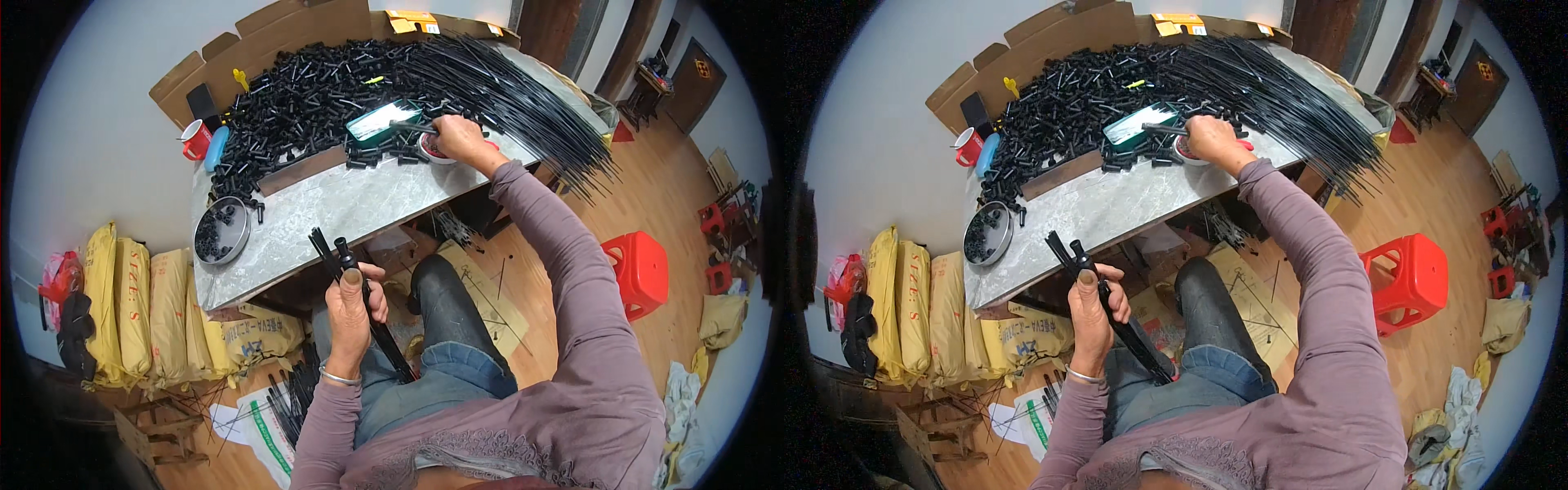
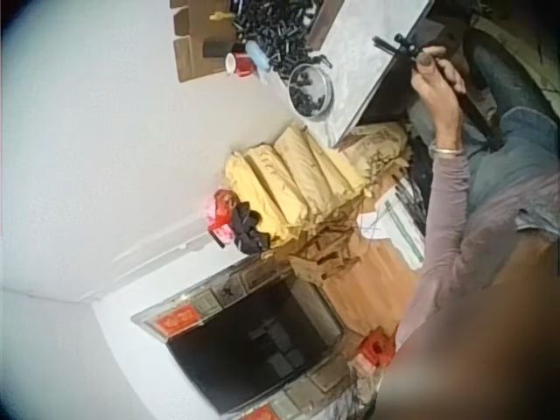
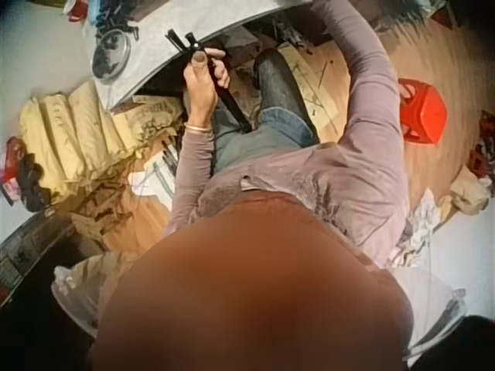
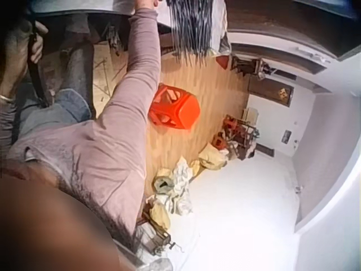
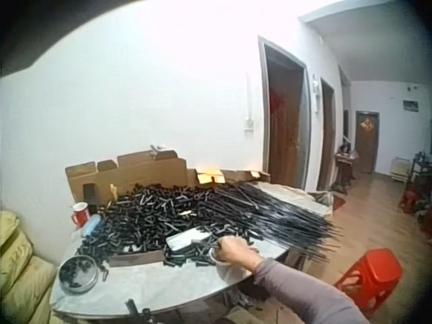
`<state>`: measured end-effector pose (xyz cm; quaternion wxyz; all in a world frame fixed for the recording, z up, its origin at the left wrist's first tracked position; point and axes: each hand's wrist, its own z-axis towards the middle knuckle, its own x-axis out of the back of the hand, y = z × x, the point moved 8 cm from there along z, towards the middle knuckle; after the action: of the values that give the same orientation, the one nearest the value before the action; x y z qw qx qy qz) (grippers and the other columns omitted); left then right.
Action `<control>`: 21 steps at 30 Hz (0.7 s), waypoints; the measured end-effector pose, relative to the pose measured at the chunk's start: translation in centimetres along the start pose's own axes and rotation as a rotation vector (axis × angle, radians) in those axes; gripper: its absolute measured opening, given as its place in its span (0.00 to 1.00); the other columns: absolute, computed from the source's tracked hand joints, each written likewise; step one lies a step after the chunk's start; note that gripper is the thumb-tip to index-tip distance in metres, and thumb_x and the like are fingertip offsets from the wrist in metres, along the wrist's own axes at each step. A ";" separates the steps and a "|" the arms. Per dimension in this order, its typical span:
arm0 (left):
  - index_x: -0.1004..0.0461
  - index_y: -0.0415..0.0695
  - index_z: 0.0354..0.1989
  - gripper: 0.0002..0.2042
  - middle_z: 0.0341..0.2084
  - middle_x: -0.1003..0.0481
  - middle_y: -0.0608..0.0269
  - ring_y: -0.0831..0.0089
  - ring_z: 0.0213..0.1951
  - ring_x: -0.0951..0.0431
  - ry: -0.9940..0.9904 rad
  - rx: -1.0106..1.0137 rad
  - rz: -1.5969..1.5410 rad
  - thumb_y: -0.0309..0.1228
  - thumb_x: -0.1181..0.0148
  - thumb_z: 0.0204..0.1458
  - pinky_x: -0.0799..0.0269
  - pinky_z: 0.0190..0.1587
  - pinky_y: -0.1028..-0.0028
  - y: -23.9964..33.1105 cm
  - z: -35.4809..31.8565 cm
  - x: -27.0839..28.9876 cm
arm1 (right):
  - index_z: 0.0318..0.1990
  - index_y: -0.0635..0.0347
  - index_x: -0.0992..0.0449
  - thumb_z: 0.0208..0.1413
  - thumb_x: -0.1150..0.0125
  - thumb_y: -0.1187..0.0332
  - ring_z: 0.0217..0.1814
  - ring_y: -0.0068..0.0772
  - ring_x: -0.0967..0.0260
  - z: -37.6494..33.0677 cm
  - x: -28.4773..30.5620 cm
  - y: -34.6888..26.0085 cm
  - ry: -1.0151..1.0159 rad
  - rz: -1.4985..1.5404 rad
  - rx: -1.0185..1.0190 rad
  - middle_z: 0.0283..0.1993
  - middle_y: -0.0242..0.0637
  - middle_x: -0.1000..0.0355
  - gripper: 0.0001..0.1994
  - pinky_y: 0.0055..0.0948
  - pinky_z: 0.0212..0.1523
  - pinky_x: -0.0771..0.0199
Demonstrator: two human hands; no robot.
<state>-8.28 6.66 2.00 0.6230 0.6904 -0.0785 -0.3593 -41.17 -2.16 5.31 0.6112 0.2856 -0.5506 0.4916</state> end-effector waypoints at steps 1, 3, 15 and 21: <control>0.32 0.36 0.36 0.28 0.14 0.41 0.68 0.80 0.14 0.39 0.003 0.001 0.010 0.55 0.55 0.59 0.41 0.17 0.79 -0.1 -0.1 0.0 | 0.36 0.55 0.21 0.47 0.37 0.58 0.39 0.50 0.26 -0.2 -0.1 -0.2 0.012 0.005 0.025 0.35 0.48 0.24 0.13 0.45 0.39 0.27; 0.32 0.36 0.36 0.28 0.14 0.41 0.68 0.80 0.14 0.38 0.003 -0.001 0.023 0.55 0.55 0.58 0.41 0.17 0.79 0.0 -0.2 -0.1 | 0.35 0.56 0.21 0.47 0.38 0.59 0.39 0.49 0.26 -0.1 -0.6 -0.4 -0.010 -0.044 0.035 0.34 0.47 0.24 0.13 0.45 0.39 0.27; 0.32 0.36 0.37 0.26 0.14 0.40 0.68 0.80 0.14 0.39 0.007 0.013 0.006 0.53 0.56 0.60 0.42 0.17 0.79 -0.4 0.0 -0.4 | 0.34 0.62 0.21 0.45 0.43 0.62 0.42 0.53 0.25 0.1 0.6 -0.6 -0.019 -0.004 -0.020 0.37 0.54 0.24 0.14 0.44 0.44 0.26; 0.32 0.36 0.37 0.26 0.14 0.41 0.69 0.80 0.14 0.39 0.017 0.006 0.005 0.53 0.55 0.60 0.41 0.17 0.79 -0.3 -0.1 -0.4 | 0.33 0.62 0.20 0.47 0.42 0.63 0.42 0.53 0.25 -0.2 0.2 -0.9 -0.020 -0.006 0.039 0.36 0.54 0.24 0.12 0.45 0.44 0.26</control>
<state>-8.55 7.02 1.90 0.6224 0.6951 -0.0759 -0.3516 -40.29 -2.24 5.63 0.6016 0.3040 -0.5460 0.4975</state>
